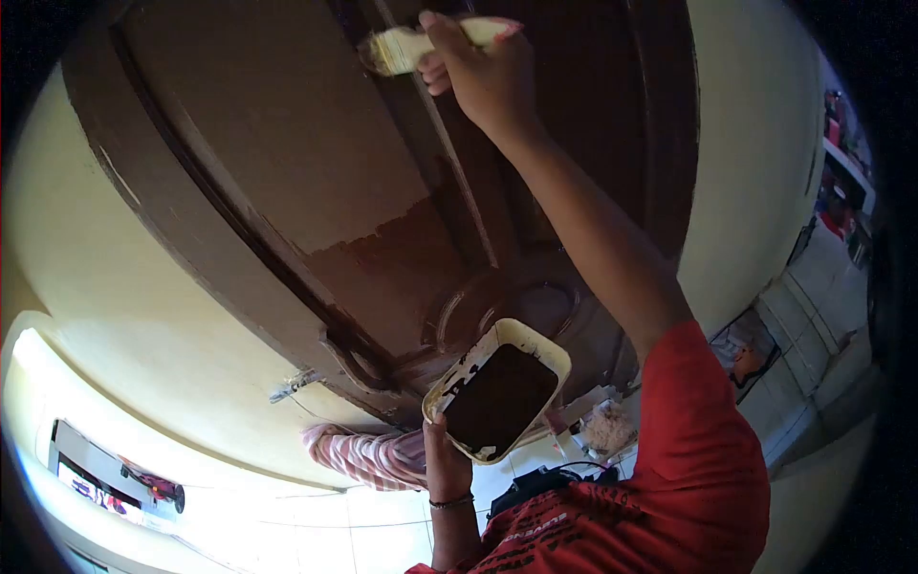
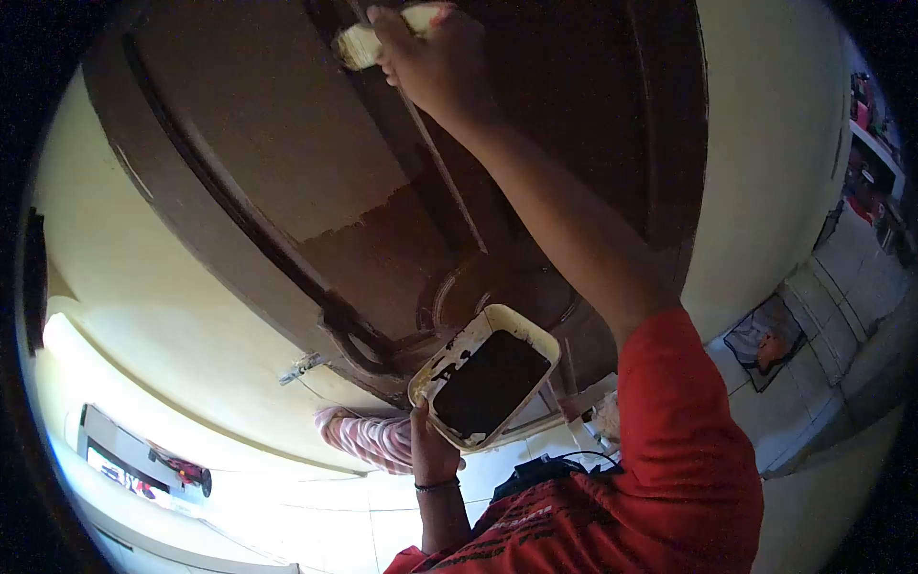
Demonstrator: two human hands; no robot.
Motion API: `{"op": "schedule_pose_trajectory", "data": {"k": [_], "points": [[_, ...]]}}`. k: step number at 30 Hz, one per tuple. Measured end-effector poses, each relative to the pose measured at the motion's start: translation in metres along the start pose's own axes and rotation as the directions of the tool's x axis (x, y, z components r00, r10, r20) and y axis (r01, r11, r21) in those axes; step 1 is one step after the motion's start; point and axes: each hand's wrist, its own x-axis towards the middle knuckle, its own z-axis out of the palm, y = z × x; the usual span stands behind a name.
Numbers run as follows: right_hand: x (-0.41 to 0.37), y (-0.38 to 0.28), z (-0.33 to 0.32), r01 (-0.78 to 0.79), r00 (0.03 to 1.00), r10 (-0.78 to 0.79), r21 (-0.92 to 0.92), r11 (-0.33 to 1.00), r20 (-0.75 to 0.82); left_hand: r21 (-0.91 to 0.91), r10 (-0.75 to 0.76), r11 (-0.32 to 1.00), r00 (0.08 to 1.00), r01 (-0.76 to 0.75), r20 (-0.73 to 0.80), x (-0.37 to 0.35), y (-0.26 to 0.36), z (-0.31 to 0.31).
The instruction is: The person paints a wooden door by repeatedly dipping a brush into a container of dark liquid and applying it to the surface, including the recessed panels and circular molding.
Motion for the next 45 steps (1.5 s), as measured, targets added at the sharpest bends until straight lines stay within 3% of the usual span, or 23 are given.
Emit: {"op": "schedule_pose_trajectory", "data": {"k": [1, 5, 7, 9, 13, 16, 19, 22, 25, 27, 34, 36, 39, 42, 45], "points": [[-0.004, 0.001, -0.003, -0.039, 0.999, 0.039, -0.014, 0.999, 0.012, -0.063, -0.030, 0.998, 1.000, 0.030, 0.002, 0.000, 0.002, 0.002], [-0.006, 0.005, -0.001, -0.038, 0.999, 0.038, 0.007, 0.999, 0.017, -0.013, -0.004, 1.000, 1.000, 0.004, 0.015, 0.002, 0.000, 0.006], [0.011, -0.001, 0.008, 0.142, 0.990, -0.143, 0.098, 0.985, -0.001, -0.032, -0.008, 0.999, 1.000, 0.009, 0.016, 0.004, -0.002, 0.007], [0.028, -0.009, 0.018, 0.141, 0.990, -0.140, 0.096, 0.985, -0.022, -0.035, -0.008, 0.999, 1.000, 0.009, 0.013, 0.007, -0.004, 0.006], [0.036, -0.006, 0.030, 0.119, 0.992, -0.123, 0.165, 0.979, 0.011, -0.073, -0.014, 0.997, 1.000, 0.015, 0.016, 0.006, -0.005, 0.009], [0.021, -0.003, 0.018, 0.044, 0.999, -0.044, 0.070, 0.997, -0.002, 0.027, 0.035, 0.999, 0.997, -0.037, 0.062, 0.008, -0.009, 0.006], [-0.003, -0.001, 0.001, 0.030, 1.000, -0.030, -0.031, 0.999, 0.009, 0.024, 0.035, 0.999, 0.999, -0.036, 0.039, 0.009, -0.009, 0.007], [-0.008, -0.002, -0.004, -0.082, 0.996, 0.083, -0.057, 0.995, 0.012, 0.013, 0.037, 0.999, 0.999, -0.037, 0.036, 0.009, -0.009, 0.009], [0.016, -0.007, 0.009, 0.035, 0.999, -0.035, 0.036, 0.999, 0.005, -0.083, 0.028, 0.996, 0.998, -0.024, 0.048, 0.010, -0.009, 0.010], [0.040, -0.009, 0.024, 0.220, 0.975, -0.219, 0.029, 0.975, -0.047, -0.076, 0.014, 0.997, 0.999, -0.011, 0.035, 0.012, -0.009, 0.010], [0.036, -0.007, 0.027, 0.256, 0.966, -0.257, -0.055, 0.965, -0.017, -0.056, 0.013, 0.998, 1.000, -0.013, 0.002, 0.013, -0.011, 0.017], [0.021, -0.002, 0.012, 0.163, 0.986, -0.154, -0.153, 0.975, 0.069, -0.074, 0.020, 0.997, 0.999, -0.018, 0.026, 0.014, -0.010, 0.017], [0.011, -0.001, 0.004, 0.125, 0.990, -0.124, -0.016, 0.992, 0.069, -0.090, 0.024, 0.996, 0.999, -0.021, 0.042, 0.015, -0.013, 0.013], [0.029, -0.010, 0.015, 0.197, 0.978, -0.198, -0.021, 0.980, -0.059, -0.078, 0.020, 0.997, 0.999, -0.018, 0.031, 0.017, -0.016, 0.010], [0.045, -0.014, 0.028, 0.185, 0.982, -0.184, 0.025, 0.982, -0.042, -0.074, 0.000, 0.997, 1.000, 0.001, 0.013, 0.020, -0.017, 0.006]]}}
